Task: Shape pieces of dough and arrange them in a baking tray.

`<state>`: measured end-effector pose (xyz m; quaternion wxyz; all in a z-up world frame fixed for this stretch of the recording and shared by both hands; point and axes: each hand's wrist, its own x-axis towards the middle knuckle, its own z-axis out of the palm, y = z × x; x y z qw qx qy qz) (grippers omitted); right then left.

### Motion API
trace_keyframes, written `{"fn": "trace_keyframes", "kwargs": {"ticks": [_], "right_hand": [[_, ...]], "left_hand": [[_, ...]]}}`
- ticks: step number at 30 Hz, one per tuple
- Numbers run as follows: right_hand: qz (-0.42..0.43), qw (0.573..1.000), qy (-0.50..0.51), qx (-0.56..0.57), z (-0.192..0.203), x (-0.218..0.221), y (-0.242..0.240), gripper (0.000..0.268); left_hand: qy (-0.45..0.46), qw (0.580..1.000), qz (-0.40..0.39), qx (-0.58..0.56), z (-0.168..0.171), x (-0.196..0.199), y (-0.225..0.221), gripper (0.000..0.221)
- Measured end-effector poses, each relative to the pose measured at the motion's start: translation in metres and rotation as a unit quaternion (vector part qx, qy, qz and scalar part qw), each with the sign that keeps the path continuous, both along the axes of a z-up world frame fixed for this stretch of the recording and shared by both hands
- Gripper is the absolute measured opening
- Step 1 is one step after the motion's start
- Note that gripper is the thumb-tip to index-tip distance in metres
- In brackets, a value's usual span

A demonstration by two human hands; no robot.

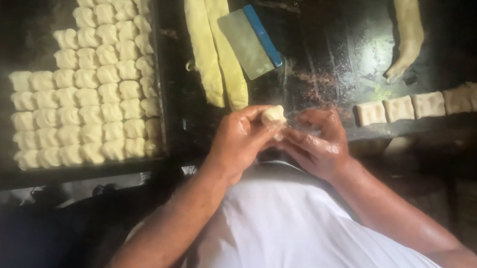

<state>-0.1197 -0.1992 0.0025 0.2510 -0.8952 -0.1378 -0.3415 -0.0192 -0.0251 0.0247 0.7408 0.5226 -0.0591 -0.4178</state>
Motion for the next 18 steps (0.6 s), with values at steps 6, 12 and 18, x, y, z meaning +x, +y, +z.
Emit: {"fn": "trace_keyframes", "kwargs": {"ticks": [6, 12, 18], "right_hand": [[0.056, 0.998, 0.012, -0.033, 0.023, 0.011, 0.005, 0.03], [0.035, 0.997, 0.067, -0.005, 0.027, 0.014, 0.011, 0.028], [-0.312, 0.909, 0.276, -0.006, -0.029, -0.014, -0.094, 0.02]], "left_hand": [[-0.036, 0.999, 0.013, -0.006, -0.012, 0.007, 0.008, 0.034], [-0.075, 0.997, 0.023, -0.014, -0.021, 0.016, 0.019, 0.031], [-0.017, 0.998, 0.056, 0.01, -0.012, 0.036, 0.046, 0.031]]}}
